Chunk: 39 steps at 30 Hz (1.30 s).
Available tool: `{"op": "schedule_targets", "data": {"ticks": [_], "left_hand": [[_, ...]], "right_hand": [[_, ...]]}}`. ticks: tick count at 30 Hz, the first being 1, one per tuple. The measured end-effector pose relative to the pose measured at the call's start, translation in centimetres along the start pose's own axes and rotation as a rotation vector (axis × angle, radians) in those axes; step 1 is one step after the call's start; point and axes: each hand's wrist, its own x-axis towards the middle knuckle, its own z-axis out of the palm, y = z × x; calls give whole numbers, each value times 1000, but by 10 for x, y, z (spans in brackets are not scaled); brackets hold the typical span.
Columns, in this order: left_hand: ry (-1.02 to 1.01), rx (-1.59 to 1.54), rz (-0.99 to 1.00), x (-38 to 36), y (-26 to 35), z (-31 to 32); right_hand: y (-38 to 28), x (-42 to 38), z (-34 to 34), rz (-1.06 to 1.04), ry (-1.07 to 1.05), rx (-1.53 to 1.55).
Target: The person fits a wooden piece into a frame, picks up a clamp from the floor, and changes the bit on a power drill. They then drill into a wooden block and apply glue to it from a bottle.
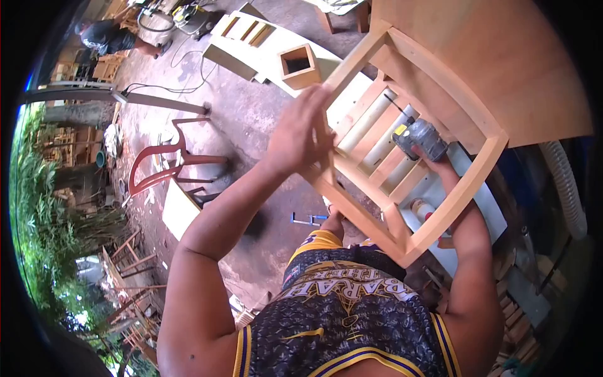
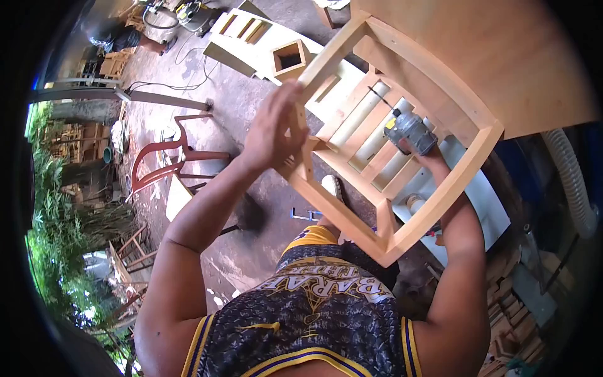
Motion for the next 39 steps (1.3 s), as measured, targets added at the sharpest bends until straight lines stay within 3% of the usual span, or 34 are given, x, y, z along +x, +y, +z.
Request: {"op": "schedule_targets", "data": {"ticks": [1,2,3,7,9,15,17,18,19,21,22,23,25,28,29,31,32,34,36,37,39], "left_hand": [[52,65,319,3,8,-1],[-176,236,488,1,19,-4],[-294,313,636,-21,-4,-22],[-300,169,745,-28,-3,-23],[-302,187,805,-24,-3,-20],[-255,297,768,-30,3,-18],[-285,249,751,-29,6,-17],[-314,205,724,-28,5,-18],[-347,158,691,-28,3,-20],[-385,9,632,-21,-2,-24],[-299,34,652,-19,-3,-26],[-211,58,670,-15,-6,-28],[-219,148,602,0,-24,-29],[-172,92,592,21,-36,-35],[-124,12,554,28,-42,-32],[-85,-375,293,39,-59,-14],[-271,-660,108,42,-73,-1],[-595,-1128,-241,42,-76,-5],[-664,-1159,-262,43,-83,-6],[-691,-1191,-250,42,-83,-6],[-626,-1159,-273,44,-80,-10]], "right_hand": [[8,-3,-9,92,35,78],[16,-6,-18,185,73,158],[-10,6,-5,149,130,144],[-4,-29,-7,174,46,259],[12,-33,5,23,64,675],[-6,-46,-2,113,46,682],[26,-55,13,141,241,605],[3,-73,0,130,256,719],[-8,-92,-13,184,288,632],[-8,-122,-33,378,341,748],[-33,-145,-37,262,505,871],[-41,-166,-47,339,612,911],[-85,-201,-64,421,858,780],[-146,-228,-65,428,1049,706],[-175,-224,-59,349,1023,622],[-242,-196,-33,292,926,579],[-273,-171,-12,240,826,671],[-322,-117,15,289,497,540],[-334,-72,54,414,391,497],[-347,-56,50,514,227,256],[-366,-31,42,669,72,106]]}}
